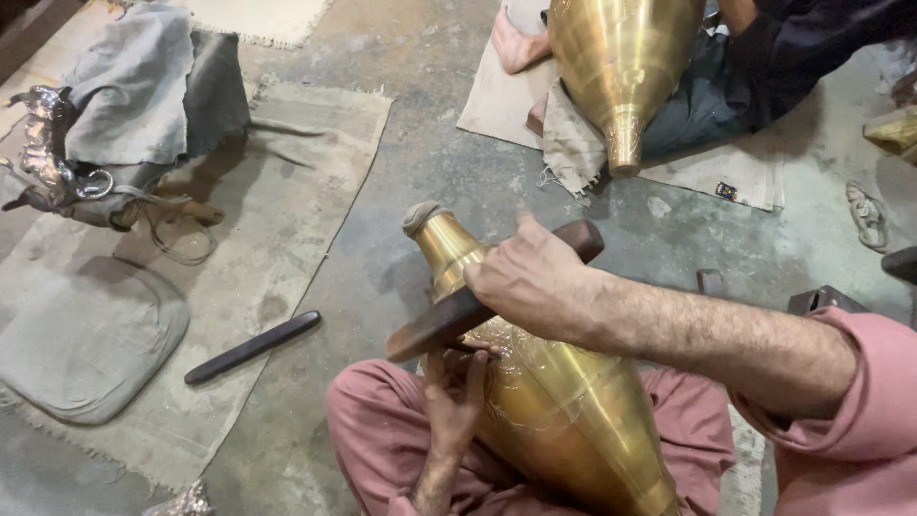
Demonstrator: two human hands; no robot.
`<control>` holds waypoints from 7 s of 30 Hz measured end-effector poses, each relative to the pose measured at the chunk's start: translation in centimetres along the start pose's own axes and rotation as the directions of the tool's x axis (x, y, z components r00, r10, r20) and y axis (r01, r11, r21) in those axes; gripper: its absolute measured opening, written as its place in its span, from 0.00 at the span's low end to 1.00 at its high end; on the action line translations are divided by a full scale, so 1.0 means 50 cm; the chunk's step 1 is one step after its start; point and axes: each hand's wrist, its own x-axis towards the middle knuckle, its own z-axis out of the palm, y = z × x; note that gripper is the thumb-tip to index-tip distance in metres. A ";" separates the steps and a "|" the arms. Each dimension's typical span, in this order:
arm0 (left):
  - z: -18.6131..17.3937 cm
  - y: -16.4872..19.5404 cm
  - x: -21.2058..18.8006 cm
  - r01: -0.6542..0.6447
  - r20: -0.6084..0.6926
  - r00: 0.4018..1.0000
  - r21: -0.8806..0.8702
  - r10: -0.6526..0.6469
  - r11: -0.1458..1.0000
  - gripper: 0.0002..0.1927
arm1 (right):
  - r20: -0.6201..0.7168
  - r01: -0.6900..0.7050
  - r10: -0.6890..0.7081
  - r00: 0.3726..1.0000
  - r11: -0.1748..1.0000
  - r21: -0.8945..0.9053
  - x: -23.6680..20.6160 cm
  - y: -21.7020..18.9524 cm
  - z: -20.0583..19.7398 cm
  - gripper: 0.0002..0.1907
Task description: The person sits on the floor holding a large brass vessel between their legs and decorates its surface with incised patterns. They hold a small chisel against the brass with one hand and strike it with a wooden mallet in the other hand, repositioning the chisel repeatedly to work across the vessel's decorated area.
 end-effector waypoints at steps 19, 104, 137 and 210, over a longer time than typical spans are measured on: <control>-0.012 0.006 0.012 0.178 -0.047 0.983 0.003 -0.178 0.984 0.19 | -0.040 -0.139 0.141 0.989 0.988 0.066 0.014 0.021 0.094 0.09; 0.019 0.109 0.132 -0.171 0.590 0.791 0.467 -0.162 0.868 0.25 | 0.240 -0.362 0.742 0.625 0.004 0.932 -0.285 -0.085 0.598 0.32; 0.179 0.069 0.321 -0.393 0.870 -0.252 0.307 -0.423 0.866 0.31 | -0.073 0.285 0.969 0.234 0.004 0.958 -0.276 -0.169 0.639 0.14; 0.088 0.129 0.264 -0.436 0.931 0.284 0.339 -0.230 0.834 0.26 | -0.168 -0.048 0.841 0.514 0.224 0.973 -0.257 -0.019 0.605 0.15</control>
